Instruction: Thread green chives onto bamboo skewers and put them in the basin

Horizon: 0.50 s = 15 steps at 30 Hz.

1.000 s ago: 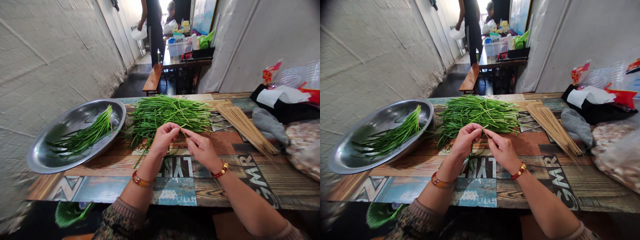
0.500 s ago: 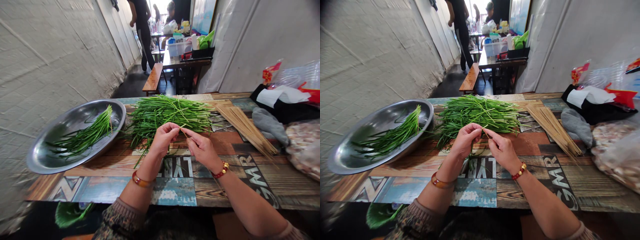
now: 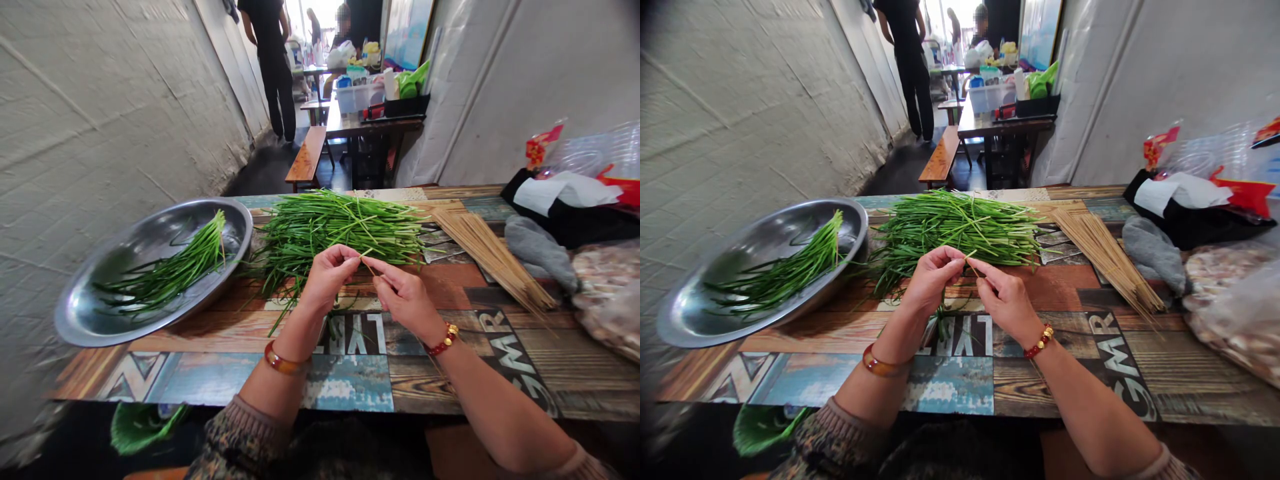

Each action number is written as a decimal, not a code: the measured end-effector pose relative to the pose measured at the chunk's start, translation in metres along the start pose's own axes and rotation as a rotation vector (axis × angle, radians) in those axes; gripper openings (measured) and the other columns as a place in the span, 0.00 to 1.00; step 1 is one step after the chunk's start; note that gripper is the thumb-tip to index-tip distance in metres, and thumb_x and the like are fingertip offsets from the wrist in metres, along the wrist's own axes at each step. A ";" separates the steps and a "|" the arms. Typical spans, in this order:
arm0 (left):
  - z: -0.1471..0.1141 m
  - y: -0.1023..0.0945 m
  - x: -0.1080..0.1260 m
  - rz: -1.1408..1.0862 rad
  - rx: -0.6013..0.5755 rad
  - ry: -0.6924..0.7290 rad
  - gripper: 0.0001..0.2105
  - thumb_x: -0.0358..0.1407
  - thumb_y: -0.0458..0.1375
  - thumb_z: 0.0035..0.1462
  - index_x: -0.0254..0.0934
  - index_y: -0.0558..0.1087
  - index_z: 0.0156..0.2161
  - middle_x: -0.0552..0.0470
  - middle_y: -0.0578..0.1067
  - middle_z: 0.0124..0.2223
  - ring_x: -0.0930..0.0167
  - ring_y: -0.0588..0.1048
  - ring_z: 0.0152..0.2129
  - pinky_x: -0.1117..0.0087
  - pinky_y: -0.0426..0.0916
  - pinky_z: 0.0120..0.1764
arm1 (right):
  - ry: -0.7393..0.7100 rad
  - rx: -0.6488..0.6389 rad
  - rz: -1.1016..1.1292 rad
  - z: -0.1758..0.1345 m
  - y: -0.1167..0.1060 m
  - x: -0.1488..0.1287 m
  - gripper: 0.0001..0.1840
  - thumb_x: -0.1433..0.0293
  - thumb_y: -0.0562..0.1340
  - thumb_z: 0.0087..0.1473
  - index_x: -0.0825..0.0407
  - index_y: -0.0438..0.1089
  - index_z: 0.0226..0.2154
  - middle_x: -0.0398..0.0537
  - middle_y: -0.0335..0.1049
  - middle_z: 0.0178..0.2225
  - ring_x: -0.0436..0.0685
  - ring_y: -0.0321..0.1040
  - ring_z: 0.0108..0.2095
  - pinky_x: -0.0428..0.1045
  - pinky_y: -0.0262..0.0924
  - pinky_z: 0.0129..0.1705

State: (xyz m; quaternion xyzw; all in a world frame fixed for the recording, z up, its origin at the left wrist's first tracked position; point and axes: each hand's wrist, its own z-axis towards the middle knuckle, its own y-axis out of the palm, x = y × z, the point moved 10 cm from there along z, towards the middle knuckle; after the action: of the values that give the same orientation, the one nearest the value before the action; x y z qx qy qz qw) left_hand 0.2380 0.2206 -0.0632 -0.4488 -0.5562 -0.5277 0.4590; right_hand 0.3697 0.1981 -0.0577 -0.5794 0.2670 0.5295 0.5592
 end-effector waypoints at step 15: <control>0.002 -0.002 0.000 0.047 -0.016 0.012 0.07 0.35 0.64 0.43 0.34 0.71 0.26 0.59 0.67 0.21 0.81 0.60 0.16 0.77 0.55 0.22 | -0.003 -0.009 -0.026 0.000 0.003 0.001 0.23 0.68 0.54 0.58 0.53 0.67 0.55 0.35 0.57 0.16 0.46 0.52 0.16 0.42 0.50 0.20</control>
State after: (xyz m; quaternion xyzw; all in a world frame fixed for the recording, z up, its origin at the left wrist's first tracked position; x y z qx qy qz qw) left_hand 0.2354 0.2221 -0.0633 -0.4623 -0.5385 -0.5237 0.4711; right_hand 0.3675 0.1981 -0.0592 -0.5847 0.2562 0.5241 0.5638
